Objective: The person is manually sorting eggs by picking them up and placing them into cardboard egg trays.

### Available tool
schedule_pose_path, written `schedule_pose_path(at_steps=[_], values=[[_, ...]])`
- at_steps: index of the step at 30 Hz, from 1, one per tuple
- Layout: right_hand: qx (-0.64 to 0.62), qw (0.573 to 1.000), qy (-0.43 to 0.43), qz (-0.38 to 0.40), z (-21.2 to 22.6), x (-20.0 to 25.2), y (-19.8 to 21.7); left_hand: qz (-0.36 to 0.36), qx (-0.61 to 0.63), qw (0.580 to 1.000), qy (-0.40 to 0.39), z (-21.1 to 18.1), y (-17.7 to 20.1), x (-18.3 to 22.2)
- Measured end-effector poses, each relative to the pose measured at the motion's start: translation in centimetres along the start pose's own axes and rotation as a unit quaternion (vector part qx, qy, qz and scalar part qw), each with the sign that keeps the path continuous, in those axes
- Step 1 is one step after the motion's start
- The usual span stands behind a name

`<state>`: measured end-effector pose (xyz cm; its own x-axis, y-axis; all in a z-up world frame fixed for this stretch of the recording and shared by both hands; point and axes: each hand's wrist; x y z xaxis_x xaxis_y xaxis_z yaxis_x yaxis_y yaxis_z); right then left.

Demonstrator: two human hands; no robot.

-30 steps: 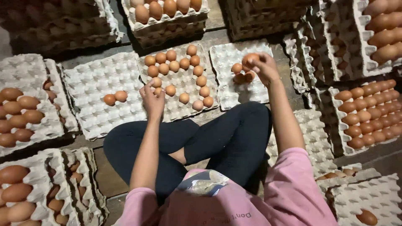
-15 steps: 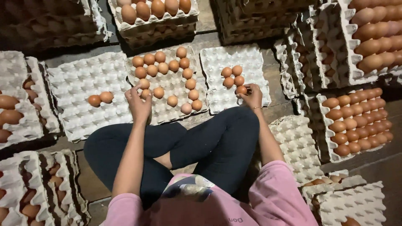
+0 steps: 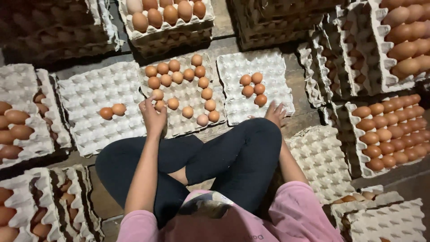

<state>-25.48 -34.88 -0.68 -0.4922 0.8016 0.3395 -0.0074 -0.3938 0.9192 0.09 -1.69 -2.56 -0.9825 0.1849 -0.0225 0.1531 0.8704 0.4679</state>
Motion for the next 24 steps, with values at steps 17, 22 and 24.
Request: schedule_pose_path(at_steps=[17,22,24], values=[[0.113,0.988,0.085,0.06,-1.9,-6.4,0.9,0.006,-0.046,0.998,-0.041,-0.4,-0.2,-0.4],[0.322,0.931,0.138,0.102,0.5,-14.5,2.4,0.005,-0.088,0.996,-0.023,-0.2,-0.4,-0.4],[0.227,0.944,0.239,0.035,8.5,-11.2,7.9,0.012,-0.099,0.995,-0.016,-0.5,-0.2,-0.1]])
Point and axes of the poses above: each hand's wrist, its own x-axis away from the middle knuckle, its own y-axis out of the back of the hand, z = x × y, and after that the axes turned 5 degrees about x, right-handed
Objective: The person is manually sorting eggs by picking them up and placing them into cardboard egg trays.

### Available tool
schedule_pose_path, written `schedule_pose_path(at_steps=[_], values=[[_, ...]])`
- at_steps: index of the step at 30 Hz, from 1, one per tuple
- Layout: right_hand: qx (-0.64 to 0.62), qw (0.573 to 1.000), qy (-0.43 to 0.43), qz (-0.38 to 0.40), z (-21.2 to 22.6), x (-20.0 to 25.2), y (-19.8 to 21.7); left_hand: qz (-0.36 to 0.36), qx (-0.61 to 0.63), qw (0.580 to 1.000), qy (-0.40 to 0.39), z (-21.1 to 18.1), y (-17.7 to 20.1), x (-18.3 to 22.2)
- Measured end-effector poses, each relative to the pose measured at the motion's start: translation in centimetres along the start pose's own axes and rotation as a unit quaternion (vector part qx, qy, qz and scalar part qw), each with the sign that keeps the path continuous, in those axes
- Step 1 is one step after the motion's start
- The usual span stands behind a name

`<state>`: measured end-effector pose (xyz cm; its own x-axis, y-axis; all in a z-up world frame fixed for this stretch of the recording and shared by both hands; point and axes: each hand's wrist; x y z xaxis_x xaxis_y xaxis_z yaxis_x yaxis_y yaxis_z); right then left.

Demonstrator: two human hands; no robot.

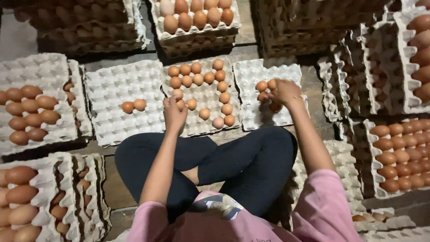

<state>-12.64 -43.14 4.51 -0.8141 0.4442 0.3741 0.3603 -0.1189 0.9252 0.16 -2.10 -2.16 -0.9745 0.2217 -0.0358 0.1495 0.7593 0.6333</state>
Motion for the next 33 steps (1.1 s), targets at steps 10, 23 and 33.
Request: schedule_pose_path(at_steps=[10,23,33], values=[[-0.229,0.949,0.197,-0.094,25.4,-11.5,-1.8,0.0,-0.021,0.998,0.053,2.0,-1.7,-0.1],[-0.031,0.983,0.161,-0.083,32.6,-13.7,-2.2,-0.004,0.144,0.988,0.062,-0.7,-0.3,-0.2],[-0.672,0.729,0.1,-0.083,29.4,-14.9,-7.3,0.0,0.128,0.99,0.054,0.4,-1.4,-0.6]])
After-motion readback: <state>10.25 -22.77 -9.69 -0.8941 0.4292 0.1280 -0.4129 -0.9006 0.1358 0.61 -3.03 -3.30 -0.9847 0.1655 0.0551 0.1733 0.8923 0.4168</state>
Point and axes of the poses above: each hand's wrist, its own x-axis away from the middle knuckle, its own y-axis out of the back of the hand, z = x × y, and after that the axes turned 5 degrees about x, right-handed
